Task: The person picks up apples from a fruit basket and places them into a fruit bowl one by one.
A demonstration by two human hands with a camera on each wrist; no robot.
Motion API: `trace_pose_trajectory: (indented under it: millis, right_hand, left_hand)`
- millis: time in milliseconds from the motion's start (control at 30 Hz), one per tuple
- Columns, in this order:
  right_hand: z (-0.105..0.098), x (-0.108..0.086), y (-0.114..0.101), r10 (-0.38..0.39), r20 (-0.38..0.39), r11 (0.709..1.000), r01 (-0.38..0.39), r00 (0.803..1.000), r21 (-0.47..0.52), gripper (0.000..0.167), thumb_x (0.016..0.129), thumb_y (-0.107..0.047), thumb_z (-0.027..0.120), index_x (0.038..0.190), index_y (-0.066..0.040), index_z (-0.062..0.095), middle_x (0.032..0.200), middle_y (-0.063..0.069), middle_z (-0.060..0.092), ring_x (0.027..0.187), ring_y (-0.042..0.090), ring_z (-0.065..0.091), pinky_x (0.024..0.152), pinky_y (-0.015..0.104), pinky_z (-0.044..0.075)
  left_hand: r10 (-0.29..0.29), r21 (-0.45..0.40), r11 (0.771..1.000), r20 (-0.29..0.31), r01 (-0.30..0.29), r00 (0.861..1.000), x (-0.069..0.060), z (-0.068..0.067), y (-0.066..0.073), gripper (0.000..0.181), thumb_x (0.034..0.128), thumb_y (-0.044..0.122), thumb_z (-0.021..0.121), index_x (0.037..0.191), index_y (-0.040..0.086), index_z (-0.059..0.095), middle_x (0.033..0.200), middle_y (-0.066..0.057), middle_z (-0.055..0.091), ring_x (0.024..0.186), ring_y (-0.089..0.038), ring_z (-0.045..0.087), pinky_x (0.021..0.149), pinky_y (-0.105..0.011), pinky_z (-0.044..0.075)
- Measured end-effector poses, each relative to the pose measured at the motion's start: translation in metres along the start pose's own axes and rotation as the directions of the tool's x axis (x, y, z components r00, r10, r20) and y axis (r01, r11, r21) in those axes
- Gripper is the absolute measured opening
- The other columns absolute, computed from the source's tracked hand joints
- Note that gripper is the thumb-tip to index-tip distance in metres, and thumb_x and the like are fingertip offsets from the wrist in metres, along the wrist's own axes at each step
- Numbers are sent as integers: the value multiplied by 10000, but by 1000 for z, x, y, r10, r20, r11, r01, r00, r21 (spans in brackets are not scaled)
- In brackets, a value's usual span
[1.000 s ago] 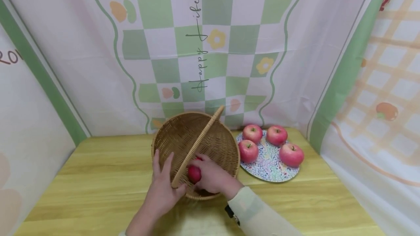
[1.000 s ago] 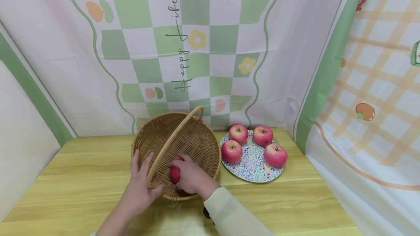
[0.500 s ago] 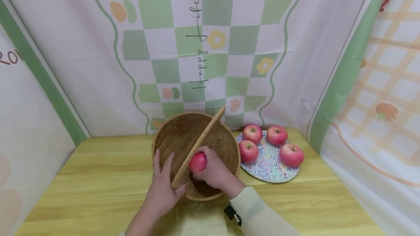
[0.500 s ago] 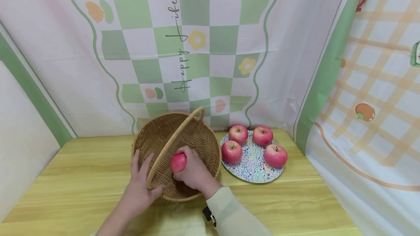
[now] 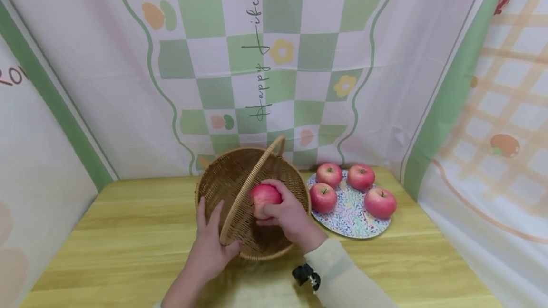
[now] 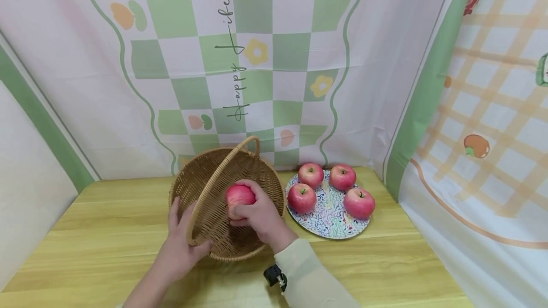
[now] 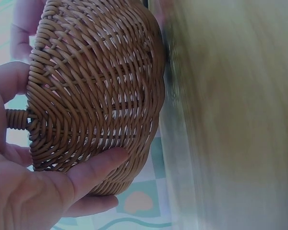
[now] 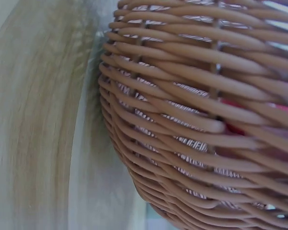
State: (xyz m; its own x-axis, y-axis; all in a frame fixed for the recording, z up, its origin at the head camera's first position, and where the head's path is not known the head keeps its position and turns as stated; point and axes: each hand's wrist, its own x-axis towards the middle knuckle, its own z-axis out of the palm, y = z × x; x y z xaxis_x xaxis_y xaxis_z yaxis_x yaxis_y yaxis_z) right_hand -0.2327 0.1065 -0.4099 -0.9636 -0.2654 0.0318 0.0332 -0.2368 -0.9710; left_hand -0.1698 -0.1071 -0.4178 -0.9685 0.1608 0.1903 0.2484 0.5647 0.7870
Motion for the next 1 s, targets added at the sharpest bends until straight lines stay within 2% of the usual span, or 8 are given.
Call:
trace_pose_trajectory:
  millis: [133, 300, 500, 567, 633, 800, 1000]
  right_hand:
    - [-4, 1, -4, 34, -15, 992, -31, 999, 125, 695, 818, 103, 561, 1462, -73, 372, 1376, 283, 348, 977, 444, 632, 767, 514, 566]
    - [-4, -1, -9, 51, -18, 974, -46, 999, 221, 633, 871, 13, 573, 1456, -137, 386, 1450, 243, 303, 1103, 424, 564, 846, 547, 532]
    - [-4, 0, -6, 71, -60, 971, -55, 996, 232, 544, 883, -62, 538, 1410, -62, 402, 1421, 249, 374, 1116, 419, 558, 809, 569, 540]
    - [-5, 0, -5, 82, -71, 969, -63, 994, 240, 515, 891, -69, 513, 1396, -72, 418, 1416, 256, 372, 1122, 424, 550, 791, 562, 548]
    - [-6, 1, -5, 94, -67, 964, -74, 993, 255, 515, 890, -69, 495, 1401, -92, 425, 1432, 247, 356, 1146, 434, 529, 786, 546, 553]
    - [-8, 0, -8, 117, -30, 951, -103, 993, 292, 533, 902, -80, 463, 1431, -101, 402, 1463, 219, 322, 1180, 406, 496, 745, 421, 575]
    - [-12, 0, -10, 143, 29, 902, -143, 989, 409, 487, 908, -83, 422, 1383, -189, 442, 1453, 169, 341, 1136, 330, 531, 706, 370, 575]
  left_hand:
    - [8, -3, 1000, -3, -8, 1000, 0, 0, -1, 998, 819, 117, 813, 1594, 124, 184, 1613, -153, -208, 519, -99, 512, 495, -253, 502]
    - [2, -17, 1000, 5, -2, 1000, 0, 0, 0, 997, 821, 105, 807, 1595, 125, 178, 1610, -148, -223, 519, -107, 513, 500, -254, 507]
    - [-7, -23, 1000, 9, 8, 1000, 0, 0, 1, 992, 824, 97, 805, 1594, 119, 180, 1608, -153, -227, 531, -109, 524, 516, -251, 512]
    - [-5, -16, 1000, 7, 5, 1000, 0, 0, 1, 991, 824, 98, 806, 1594, 120, 183, 1609, -154, -223, 535, -106, 527, 520, -248, 512]
    - [-3, -10, 1000, 8, 3, 1000, 0, 0, 2, 989, 825, 103, 806, 1594, 123, 185, 1610, -151, -222, 535, -102, 526, 521, -246, 511]
    - [-4, -11, 1000, 5, 4, 1000, 0, 0, 1, 987, 825, 104, 807, 1593, 124, 188, 1612, -145, -218, 530, -103, 521, 515, -248, 510]
    - [-6, -22, 1000, 7, 6, 1000, 0, 0, 1, 989, 823, 101, 810, 1593, 128, 190, 1613, -140, -218, 528, -109, 522, 513, -251, 513]
